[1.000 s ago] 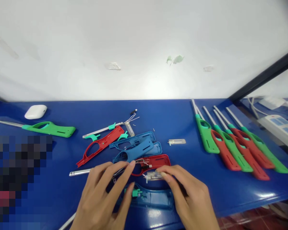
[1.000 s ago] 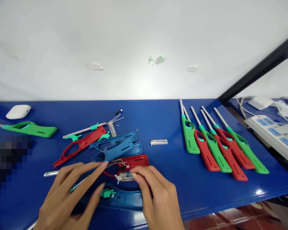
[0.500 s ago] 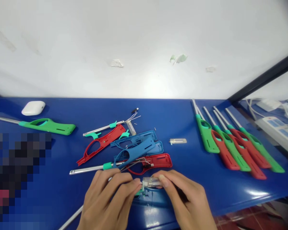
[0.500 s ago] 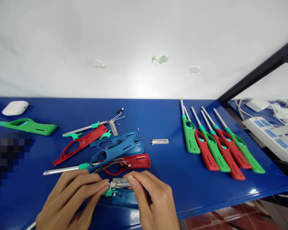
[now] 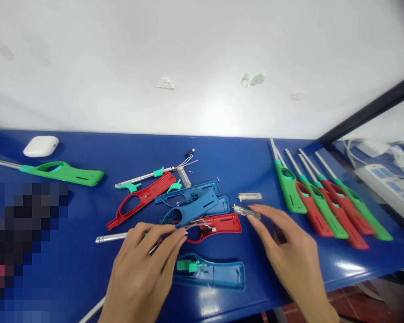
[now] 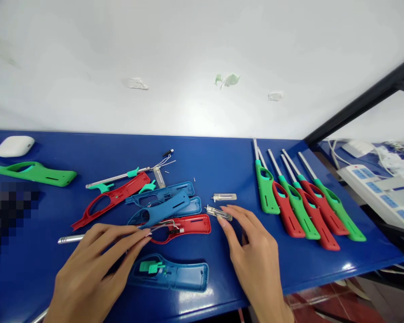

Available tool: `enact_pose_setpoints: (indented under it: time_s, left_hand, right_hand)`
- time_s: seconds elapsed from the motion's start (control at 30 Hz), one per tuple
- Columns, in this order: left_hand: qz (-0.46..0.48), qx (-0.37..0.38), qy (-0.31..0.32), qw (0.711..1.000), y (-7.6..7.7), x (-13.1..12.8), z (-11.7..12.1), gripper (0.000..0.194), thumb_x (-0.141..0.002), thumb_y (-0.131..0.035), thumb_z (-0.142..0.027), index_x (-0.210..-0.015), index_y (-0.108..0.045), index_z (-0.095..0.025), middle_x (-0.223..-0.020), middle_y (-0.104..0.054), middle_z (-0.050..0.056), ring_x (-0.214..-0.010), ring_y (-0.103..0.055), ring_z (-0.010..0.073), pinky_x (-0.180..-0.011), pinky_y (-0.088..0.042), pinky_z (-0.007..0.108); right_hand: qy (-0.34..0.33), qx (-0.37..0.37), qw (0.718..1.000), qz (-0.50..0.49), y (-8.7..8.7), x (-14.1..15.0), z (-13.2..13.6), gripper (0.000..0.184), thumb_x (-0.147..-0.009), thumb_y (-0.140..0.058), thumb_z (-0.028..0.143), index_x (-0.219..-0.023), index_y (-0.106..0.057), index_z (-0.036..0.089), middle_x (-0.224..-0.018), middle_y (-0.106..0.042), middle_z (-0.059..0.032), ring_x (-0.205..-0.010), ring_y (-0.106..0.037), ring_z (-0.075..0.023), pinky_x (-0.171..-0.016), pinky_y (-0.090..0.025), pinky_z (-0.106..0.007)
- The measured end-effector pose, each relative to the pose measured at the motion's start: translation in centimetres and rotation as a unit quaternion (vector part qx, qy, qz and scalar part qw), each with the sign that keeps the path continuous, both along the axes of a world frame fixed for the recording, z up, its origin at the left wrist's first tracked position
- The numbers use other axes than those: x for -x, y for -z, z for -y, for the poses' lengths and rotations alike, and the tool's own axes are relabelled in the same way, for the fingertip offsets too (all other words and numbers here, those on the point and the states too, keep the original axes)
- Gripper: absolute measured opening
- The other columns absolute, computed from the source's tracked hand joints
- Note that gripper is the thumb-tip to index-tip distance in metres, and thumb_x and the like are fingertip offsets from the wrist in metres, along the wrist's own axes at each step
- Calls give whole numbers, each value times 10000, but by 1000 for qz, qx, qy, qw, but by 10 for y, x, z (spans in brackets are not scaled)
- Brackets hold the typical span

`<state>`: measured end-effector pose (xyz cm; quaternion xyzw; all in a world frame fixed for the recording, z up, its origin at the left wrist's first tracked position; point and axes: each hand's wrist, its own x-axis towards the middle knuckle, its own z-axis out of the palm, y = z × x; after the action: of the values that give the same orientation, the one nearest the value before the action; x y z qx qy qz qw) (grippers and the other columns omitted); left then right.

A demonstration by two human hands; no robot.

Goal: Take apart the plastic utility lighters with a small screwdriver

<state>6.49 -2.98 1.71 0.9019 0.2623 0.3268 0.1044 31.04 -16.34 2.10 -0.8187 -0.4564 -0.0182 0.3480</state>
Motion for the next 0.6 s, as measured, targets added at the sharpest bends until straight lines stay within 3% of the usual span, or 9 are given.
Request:
enact_pose_setpoints:
  time_s: [0.07, 0.13, 0.23, 0.3, 0.43, 0.6]
  left_hand:
    - [-5, -3, 8, 1000, 0, 1, 1, 229, -1003, -624, -51, -1172, -726, -167, -1094, -693, 41, -990, -556, 176, -929, -471, 343]
    - [-2, -5, 11, 1000, 0, 3, 1, 238, -998, -620, -36, -1172, -728, -158, -1085, -692, 46, -984, -555, 175, -928, -470, 340]
    - [1, -6, 6, 1000, -1, 4, 0, 234, -996, -625, -37, -1139, -739, -183, -1059, -696, 32, -977, -559, 170, -929, -468, 326]
    - [-1, -9, 6, 1000, -1, 6, 0, 233, -1005, -608, -45, -1138, -736, -188, -1060, -701, 29, -981, -564, 170, -933, -472, 322]
    - [-23, -21, 12, 999, -1, 16, 4, 230, -1038, -556, -97, -1166, -714, -204, -1081, -714, 14, -1022, -597, 170, -961, -485, 324]
    - [-69, -59, -30, 995, 10, 37, 15, 230, -1043, -590, -307, -1226, -726, -276, -1247, -691, 50, -1092, -625, 221, -883, -565, 347]
  right_hand:
    - [0, -21, 1000, 22, -1, 3, 1, 224, -1064, -612, 465, -1132, -752, 303, -1159, -748, 16, -966, -727, -159, -728, -540, -226]
    - [-13, -30, 999, 21, -7, 8, 5, 173, -1074, -612, 423, -1095, -739, 308, -1091, -750, 33, -942, -728, -135, -768, -539, -199]
    - [-93, -15, 995, -11, -17, 16, 13, 120, -1087, -614, 375, -1051, -714, 319, -990, -757, 65, -881, -743, -110, -836, -554, -158]
    - [-161, 17, 987, -20, -19, 22, 19, 140, -1093, -610, 426, -1090, -709, 327, -979, -753, 61, -858, -758, -112, -798, -585, -152]
    - [-249, 82, 965, 27, -8, 30, 27, 393, -1047, -570, 661, -1195, -720, 330, -958, -725, 15, -713, -759, -136, -570, -616, -190]
    - [-255, 100, 958, 83, 6, 30, 24, 471, -1118, -408, 615, -1160, -748, 292, -927, -733, -33, -665, -762, -171, -486, -605, -222]
